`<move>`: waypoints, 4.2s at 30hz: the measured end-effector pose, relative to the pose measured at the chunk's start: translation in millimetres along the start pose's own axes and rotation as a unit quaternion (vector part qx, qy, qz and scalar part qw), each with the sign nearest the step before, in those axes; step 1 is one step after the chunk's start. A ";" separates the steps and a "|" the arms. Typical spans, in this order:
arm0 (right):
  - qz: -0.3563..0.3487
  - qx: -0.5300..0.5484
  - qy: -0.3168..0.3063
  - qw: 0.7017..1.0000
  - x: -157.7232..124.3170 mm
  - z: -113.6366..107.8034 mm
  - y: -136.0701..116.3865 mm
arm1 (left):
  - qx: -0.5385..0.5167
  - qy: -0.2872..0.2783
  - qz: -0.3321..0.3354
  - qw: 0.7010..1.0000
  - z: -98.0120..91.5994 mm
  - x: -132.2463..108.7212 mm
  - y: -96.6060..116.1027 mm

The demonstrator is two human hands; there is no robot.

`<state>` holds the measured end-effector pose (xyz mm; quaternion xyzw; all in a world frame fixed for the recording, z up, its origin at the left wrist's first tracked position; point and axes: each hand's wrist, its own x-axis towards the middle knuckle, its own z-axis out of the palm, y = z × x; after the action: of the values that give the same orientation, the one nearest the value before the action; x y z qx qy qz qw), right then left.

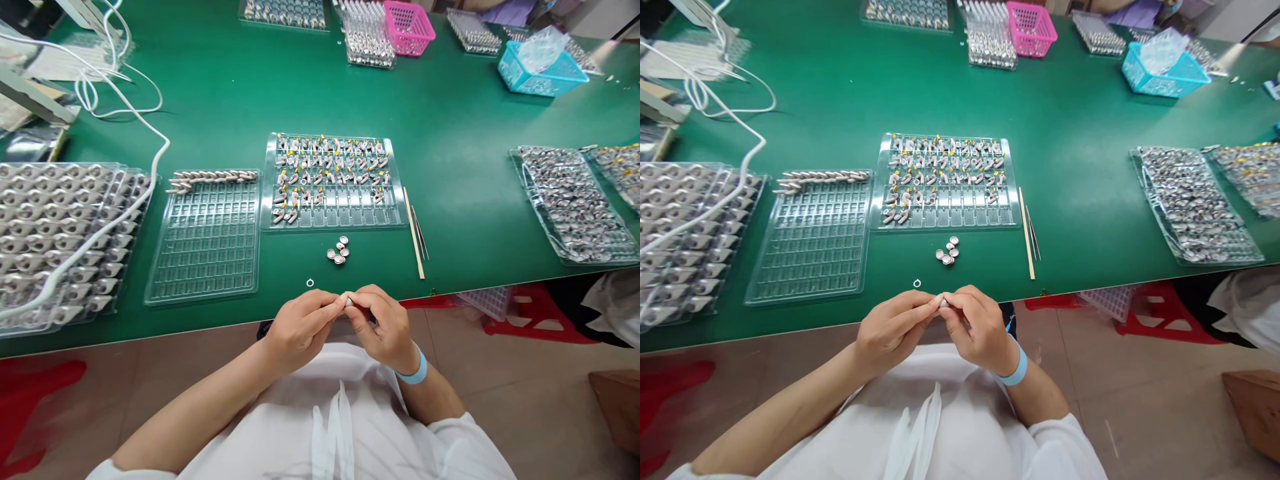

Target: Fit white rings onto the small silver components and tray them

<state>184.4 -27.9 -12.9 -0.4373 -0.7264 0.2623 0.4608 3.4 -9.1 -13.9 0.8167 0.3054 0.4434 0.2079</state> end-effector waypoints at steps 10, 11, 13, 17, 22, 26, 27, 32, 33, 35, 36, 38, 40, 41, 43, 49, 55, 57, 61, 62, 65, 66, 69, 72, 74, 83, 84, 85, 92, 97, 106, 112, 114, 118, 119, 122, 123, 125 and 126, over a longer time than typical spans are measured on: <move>-0.035 -0.022 -0.012 0.999 -8.1 3.3 5.0 | -0.006 -0.020 0.018 1.000 -2.4 0.6 -2.7; -0.035 -0.023 -0.012 0.999 -8.8 3.8 5.4 | -0.001 -0.018 0.020 1.000 -1.8 0.0 -2.4; -0.037 -0.028 -0.012 0.999 -9.4 4.5 5.9 | 0.007 -0.011 0.025 1.000 -1.0 -1.6 -2.0; -0.050 -0.034 -0.012 0.998 -8.5 5.5 5.6 | 0.026 -0.011 0.035 0.999 -0.4 -4.6 -2.5; -0.051 -0.043 -0.004 0.998 -8.6 8.3 4.7 | 0.056 -0.011 0.046 0.997 1.3 -6.2 -3.0; -0.049 -0.048 0.005 0.998 -8.5 10.7 3.8 | 0.071 -0.014 0.051 0.996 2.4 -7.1 -3.4; -0.051 -0.048 0.005 0.998 -7.9 11.1 3.7 | 0.073 -0.016 0.052 0.996 2.4 -7.4 -3.8; -0.054 -0.046 -0.001 0.997 -3.8 12.4 5.5 | 0.075 -0.026 0.053 0.995 2.5 -7.8 -7.7; -0.052 -0.046 -0.005 0.998 -3.4 12.6 6.1 | 0.075 -0.028 0.053 0.995 2.6 -7.8 -8.4; -0.046 -0.041 -0.012 0.998 -3.3 12.7 6.9 | 0.075 -0.025 0.055 0.995 2.8 -7.5 -9.1; -0.043 -0.036 -0.013 0.998 -3.4 12.5 6.8 | 0.074 -0.021 0.054 0.996 2.7 -6.9 -9.0; -0.038 -0.021 -0.006 0.999 -3.5 11.6 5.5 | 0.061 -0.013 0.050 0.997 1.8 -4.3 -7.9; -0.033 0.001 0.009 0.999 -2.6 9.7 2.9 | 0.038 -0.007 0.041 0.998 -0.3 0.3 -6.1; -0.029 0.015 0.018 0.999 -1.7 8.4 1.5 | 0.027 -0.006 0.037 0.999 -1.8 3.2 -5.2; -0.015 0.046 0.032 0.998 0.8 5.1 -0.8 | 0.012 -0.007 0.037 0.999 -5.2 9.4 -3.6; 0.037 0.117 0.006 0.992 4.1 -6.5 0.8 | -0.007 0.002 0.044 0.999 -10.3 19.2 -1.3; 0.117 0.223 -0.009 0.968 -0.9 -10.3 4.7 | 0.019 -0.006 0.068 0.997 -8.3 16.2 -2.8; 0.137 0.247 -0.006 0.959 -0.8 -10.0 4.0 | 0.020 -0.005 0.070 0.997 -7.9 15.5 -3.4; 0.154 0.272 -0.012 0.950 0.7 -9.6 2.5 | 0.003 0.000 0.070 0.998 -6.5 14.1 -3.9; 0.157 0.276 -0.014 0.948 0.9 -9.5 2.5 | -0.001 0.002 0.069 0.998 -6.0 13.6 -4.0; 0.161 0.277 -0.011 0.947 0.5 -8.4 2.4 | -0.007 0.008 0.063 0.998 -4.8 12.2 -4.3; 0.160 0.271 -0.008 0.949 0.2 -7.9 2.3 | -0.007 0.008 0.061 0.998 -4.5 11.9 -4.3; 0.143 0.222 0.001 0.965 -0.5 -6.8 0.8 | -0.008 0.011 0.054 0.998 -4.1 12.3 -3.2; 0.120 0.173 0.000 0.978 0.5 -6.5 -2.0 | -0.016 0.019 0.044 0.999 -4.0 13.7 -0.5; 0.112 0.162 0.000 0.980 1.9 -6.4 -4.1 | -0.023 0.031 0.035 0.999 -3.8 14.5 1.5; 0.077 0.113 0.031 0.990 2.3 -1.8 -5.6 | -0.025 0.058 0.021 0.998 -1.5 11.5 3.3; 0.067 0.105 0.035 0.992 1.7 -1.6 -5.2 | -0.021 0.053 0.019 0.998 -1.6 11.0 3.0; 0.059 0.095 0.039 0.993 1.4 -1.5 -4.9 | -0.018 0.049 0.018 0.998 -1.9 10.5 2.7; -0.012 0.044 0.056 0.997 4.1 -1.7 -6.2 | -0.024 0.043 0.014 0.999 -2.9 9.7 2.5; -0.006 0.045 0.049 0.998 5.6 -2.2 -7.6 | -0.028 0.051 0.003 0.998 -2.6 10.6 4.4; 0.112 0.139 -0.032 0.983 7.0 -10.5 -6.5 | -0.043 0.047 0.017 0.998 -2.2 11.0 2.6; 0.115 0.126 -0.051 0.984 9.3 -11.1 -7.3 | -0.024 0.040 0.029 0.998 -2.1 8.3 0.6; 0.089 0.095 -0.039 0.991 9.4 -9.4 -9.8 | -0.002 0.038 0.023 0.999 -2.3 6.8 1.5; 0.036 0.035 -0.002 0.999 6.1 -4.3 -14.0 | 0.037 0.035 0.017 0.999 -2.2 3.0 3.5; 0.024 0.025 0.008 0.999 4.7 -2.8 -14.1 | 0.041 0.034 0.017 0.998 -2.1 2.2 3.6; -0.012 0.001 0.033 0.999 0.2 1.6 -13.0 | 0.046 0.033 0.020 0.998 -1.9 0.7 3.4; -0.021 -0.005 0.037 0.999 -1.0 2.7 -12.4 | 0.045 0.032 0.022 0.998 -2.1 0.5 3.3; -0.030 -0.014 0.041 0.999 -2.3 4.3 -11.6 | 0.040 0.027 0.026 0.998 -2.8 0.4 2.9; -0.032 -0.015 0.042 0.999 -2.5 4.7 -11.4 | 0.039 0.023 0.026 0.999 -3.3 0.4 2.7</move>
<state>176.1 -35.4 -7.1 -0.4312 -0.7241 0.2180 0.4922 1.6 -10.5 -10.3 0.8213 0.3056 0.4553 0.1571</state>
